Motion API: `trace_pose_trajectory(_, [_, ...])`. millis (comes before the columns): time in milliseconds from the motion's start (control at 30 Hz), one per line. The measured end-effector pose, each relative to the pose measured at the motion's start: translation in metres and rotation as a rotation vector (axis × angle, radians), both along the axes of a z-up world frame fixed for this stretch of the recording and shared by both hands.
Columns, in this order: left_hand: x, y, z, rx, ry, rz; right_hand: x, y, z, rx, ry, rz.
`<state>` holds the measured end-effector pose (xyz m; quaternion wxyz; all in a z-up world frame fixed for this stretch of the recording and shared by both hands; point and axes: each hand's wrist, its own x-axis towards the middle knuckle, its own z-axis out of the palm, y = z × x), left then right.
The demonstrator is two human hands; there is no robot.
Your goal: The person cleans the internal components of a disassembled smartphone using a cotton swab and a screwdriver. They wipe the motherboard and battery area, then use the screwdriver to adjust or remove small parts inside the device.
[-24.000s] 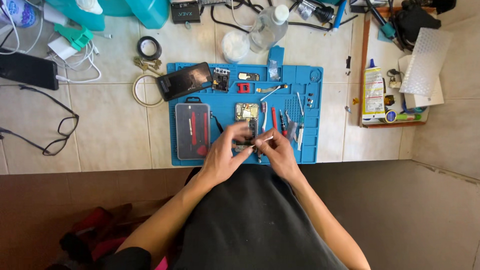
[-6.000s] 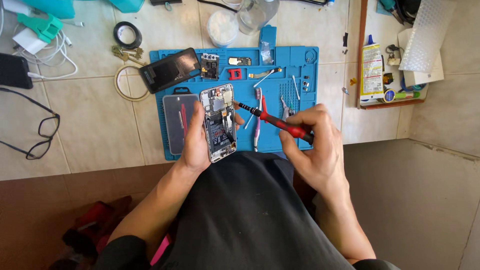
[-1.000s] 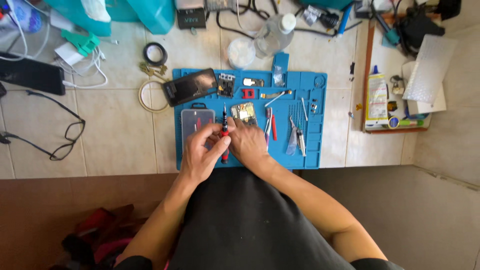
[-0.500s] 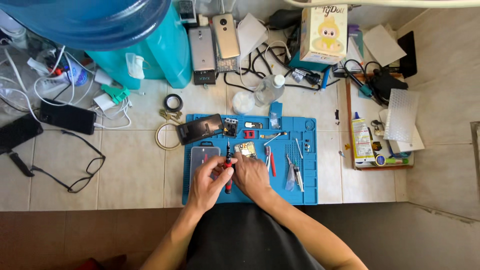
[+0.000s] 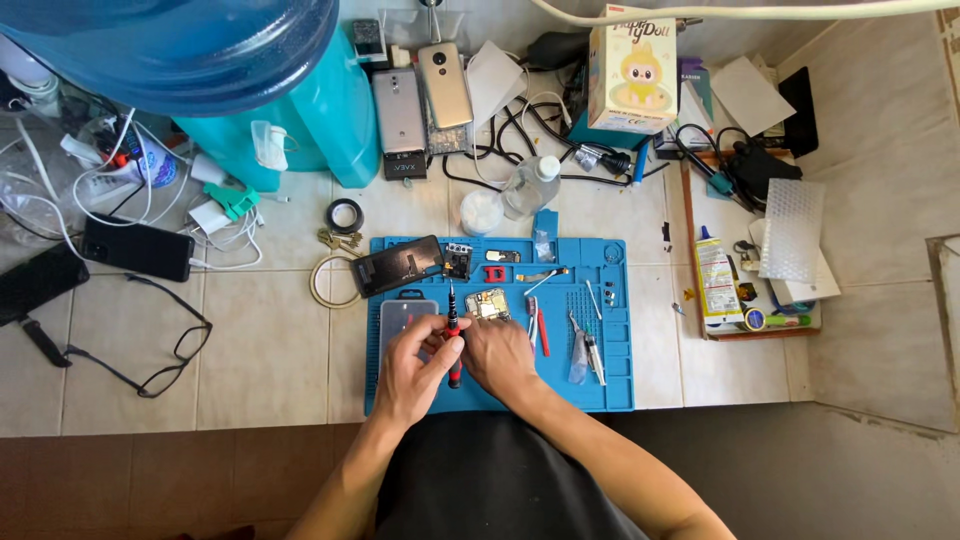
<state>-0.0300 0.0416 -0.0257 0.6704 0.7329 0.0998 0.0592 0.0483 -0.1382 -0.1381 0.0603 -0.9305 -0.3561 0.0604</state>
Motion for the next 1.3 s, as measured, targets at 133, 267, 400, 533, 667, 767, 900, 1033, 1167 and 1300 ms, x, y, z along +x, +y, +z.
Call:
trace_pose_trajectory(133, [0.004, 0.001, 0.005, 0.009, -0.014, -0.009, 0.003, 0.001, -0.007, -0.022, 0.043, -0.003])
trace_pose_trajectory(267, [0.006, 0.004, 0.013, 0.001, -0.018, -0.002, 0.007, 0.008, 0.025, 0.062, 0.199, -0.081])
trace_pose_trajectory(400, [0.009, 0.003, 0.022, -0.012, -0.024, -0.004, 0.016, 0.001, 0.095, 0.244, 0.398, -0.21])
trace_pose_trajectory(533, [0.009, 0.005, 0.017, -0.029, -0.035, -0.004, 0.024, -0.022, 0.115, 0.487, 0.614, -0.453])
trace_pose_trajectory(667, [0.012, 0.0, 0.02, -0.001, -0.033, -0.019, 0.032, -0.057, 0.114, 1.136, 0.821, -0.501])
trace_pose_trajectory(767, [0.016, -0.003, 0.02, 0.032, -0.048, -0.046, 0.034, -0.068, 0.121, 1.315, 0.81, -0.501])
trace_pose_trajectory(900, [0.021, -0.006, 0.023, 0.078, -0.07, -0.085, 0.035, -0.06, 0.164, 1.36, 0.752, -0.484])
trace_pose_trajectory(1033, [0.024, -0.006, 0.034, 0.118, -0.123, -0.104, 0.039, -0.062, 0.154, 1.288, 0.737, -0.502])
trace_pose_trajectory(1167, [0.025, -0.007, 0.038, 0.127, -0.139, -0.104, 0.04, -0.061, 0.153, 1.296, 0.737, -0.476])
trace_pose_trajectory(1300, [0.025, -0.007, 0.036, 0.136, -0.146, -0.102, 0.038, -0.062, 0.149, 1.303, 0.765, -0.492])
